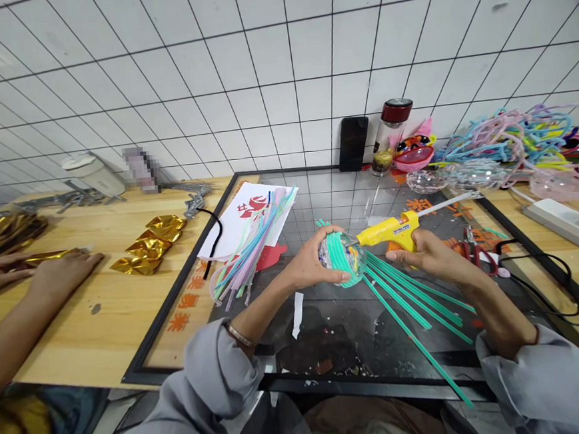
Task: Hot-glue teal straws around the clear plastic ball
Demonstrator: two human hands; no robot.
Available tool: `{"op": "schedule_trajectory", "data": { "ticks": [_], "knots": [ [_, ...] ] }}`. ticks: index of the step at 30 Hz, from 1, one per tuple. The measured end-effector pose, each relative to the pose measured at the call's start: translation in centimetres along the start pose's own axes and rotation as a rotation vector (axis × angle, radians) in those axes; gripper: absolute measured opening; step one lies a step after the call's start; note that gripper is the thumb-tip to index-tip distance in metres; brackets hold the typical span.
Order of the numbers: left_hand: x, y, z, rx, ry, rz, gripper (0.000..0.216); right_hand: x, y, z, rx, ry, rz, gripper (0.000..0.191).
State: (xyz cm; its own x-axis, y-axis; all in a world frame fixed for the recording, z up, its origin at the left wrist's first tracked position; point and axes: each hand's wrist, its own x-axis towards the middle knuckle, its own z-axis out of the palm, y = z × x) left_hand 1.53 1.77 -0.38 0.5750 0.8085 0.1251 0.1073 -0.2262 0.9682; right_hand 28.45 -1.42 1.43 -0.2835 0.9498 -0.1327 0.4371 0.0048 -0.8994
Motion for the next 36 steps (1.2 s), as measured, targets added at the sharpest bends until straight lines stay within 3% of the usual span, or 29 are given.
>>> {"op": "schedule_trajectory", "data": {
  "ticks": [16, 23, 31, 36],
  "knots": [
    [-0.03, 0.43, 0.03, 0.006, 0.008, -0.010, 0.081, -0.28, -0.29, -0.34, -0.034, -0.003, -0.007, 0.052],
    [0.09, 0.37, 0.08, 0.007, 0.009, 0.005, 0.081, 0.08, 0.33, 0.01, -0.005, 0.078, -0.003, 0.050],
    [0.04, 0.39, 0.12, -0.005, 0.009, -0.008, 0.081, -0.07, 0.12, 0.12, 0.002, -0.005, 0.008, 0.051],
    [0.06, 0.33, 0.08, 0.001, 0.010, -0.016, 0.083, -0.33, -0.60, 0.36, -0.017, 0.038, -0.018, 0.054]
  ]
}}
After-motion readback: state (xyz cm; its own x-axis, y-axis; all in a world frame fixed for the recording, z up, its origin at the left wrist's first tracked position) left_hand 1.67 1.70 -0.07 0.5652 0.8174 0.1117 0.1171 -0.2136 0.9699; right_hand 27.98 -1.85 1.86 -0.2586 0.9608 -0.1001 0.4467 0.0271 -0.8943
